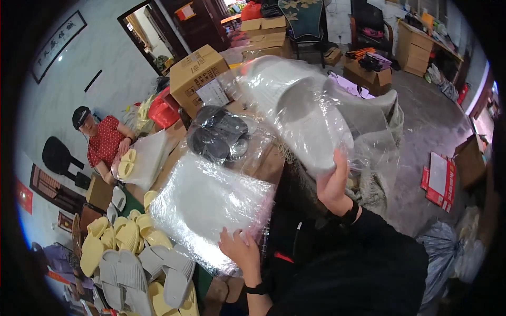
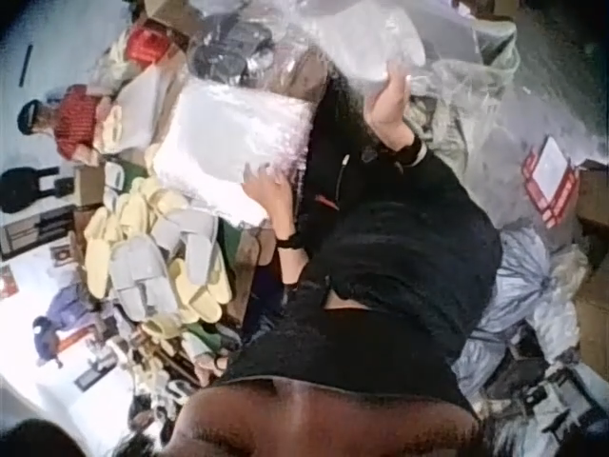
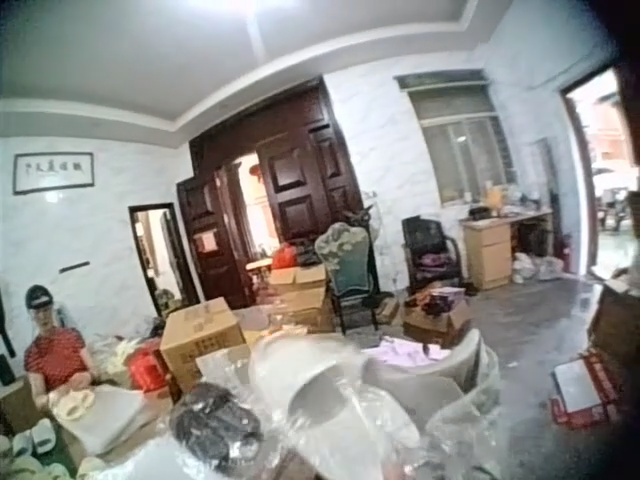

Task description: The recorder is packaging pairs of sandals into plastic bags in a shoe manufacturing environment.

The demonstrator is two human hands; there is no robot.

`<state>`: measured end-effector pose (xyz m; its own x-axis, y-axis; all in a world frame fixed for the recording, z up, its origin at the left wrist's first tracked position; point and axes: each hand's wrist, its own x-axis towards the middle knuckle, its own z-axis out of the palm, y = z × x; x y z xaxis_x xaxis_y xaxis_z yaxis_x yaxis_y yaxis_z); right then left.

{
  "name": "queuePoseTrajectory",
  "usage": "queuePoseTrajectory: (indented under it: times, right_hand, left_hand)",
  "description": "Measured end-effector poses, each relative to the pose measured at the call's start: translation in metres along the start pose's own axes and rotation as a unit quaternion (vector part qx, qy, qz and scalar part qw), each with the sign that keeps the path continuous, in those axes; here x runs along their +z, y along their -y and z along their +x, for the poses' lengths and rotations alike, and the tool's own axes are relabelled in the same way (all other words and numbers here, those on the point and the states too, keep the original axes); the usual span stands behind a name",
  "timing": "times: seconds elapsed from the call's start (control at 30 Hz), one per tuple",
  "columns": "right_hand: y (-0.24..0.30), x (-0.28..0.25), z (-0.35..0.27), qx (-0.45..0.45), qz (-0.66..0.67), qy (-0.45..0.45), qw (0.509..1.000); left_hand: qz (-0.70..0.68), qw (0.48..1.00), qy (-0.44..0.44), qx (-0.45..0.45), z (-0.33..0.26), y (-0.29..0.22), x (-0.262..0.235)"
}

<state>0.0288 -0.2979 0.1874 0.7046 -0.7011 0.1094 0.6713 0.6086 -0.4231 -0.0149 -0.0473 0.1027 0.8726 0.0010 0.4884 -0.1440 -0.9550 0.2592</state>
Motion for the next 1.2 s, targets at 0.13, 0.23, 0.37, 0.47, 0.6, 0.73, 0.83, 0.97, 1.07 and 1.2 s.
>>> queuePoseTrajectory:
  times: [0.13, 0.23, 0.37, 0.47, 0.6, 0.73, 0.83, 0.97, 1.07, 1.2]
  right_hand:
    - [0.003, -0.004, 0.023, 0.076, 0.027, -0.048, 0.996]
    - [0.003, -0.05, 0.053, 0.293, 0.119, -0.137, 0.939]
    - [0.006, -0.053, 0.058, 0.254, 0.187, -0.155, 0.936]
    - [0.008, -0.052, 0.06, 0.253, 0.184, -0.152, 0.937]
    - [0.004, -0.062, 0.081, 0.157, 0.166, -0.147, 0.962]
    - [-0.013, -0.074, 0.095, 0.127, 0.12, -0.193, 0.965]
    - [-0.047, -0.106, 0.12, 0.149, 0.116, -0.215, 0.958]
    - [-0.081, -0.169, 0.177, 0.179, 0.034, -0.184, 0.966]
    - [-0.084, -0.153, 0.177, 0.294, -0.372, -0.183, 0.861]
    - [-0.083, -0.163, 0.178, 0.229, -0.584, -0.019, 0.778]
  left_hand:
    - [-0.123, 0.989, 0.032, 0.076, 0.002, -0.036, 0.001]
    - [-0.255, 0.937, 0.157, 0.18, -0.005, -0.059, 0.008]
    - [-0.277, 0.885, 0.218, 0.305, -0.019, -0.07, 0.021]
    - [-0.292, 0.864, 0.314, 0.263, -0.036, -0.061, 0.049]
    - [-0.257, 0.874, 0.352, 0.213, -0.047, -0.048, 0.078]
    - [-0.249, 0.88, 0.34, 0.219, -0.061, -0.048, 0.087]
    - [-0.204, 0.894, 0.334, 0.219, -0.067, -0.048, 0.089]
    - [-0.233, 0.885, 0.337, 0.22, -0.067, -0.051, 0.089]
    - [-0.241, 0.89, 0.321, 0.216, -0.069, -0.046, 0.09]
    - [-0.24, 0.897, 0.303, 0.215, -0.069, -0.048, 0.092]
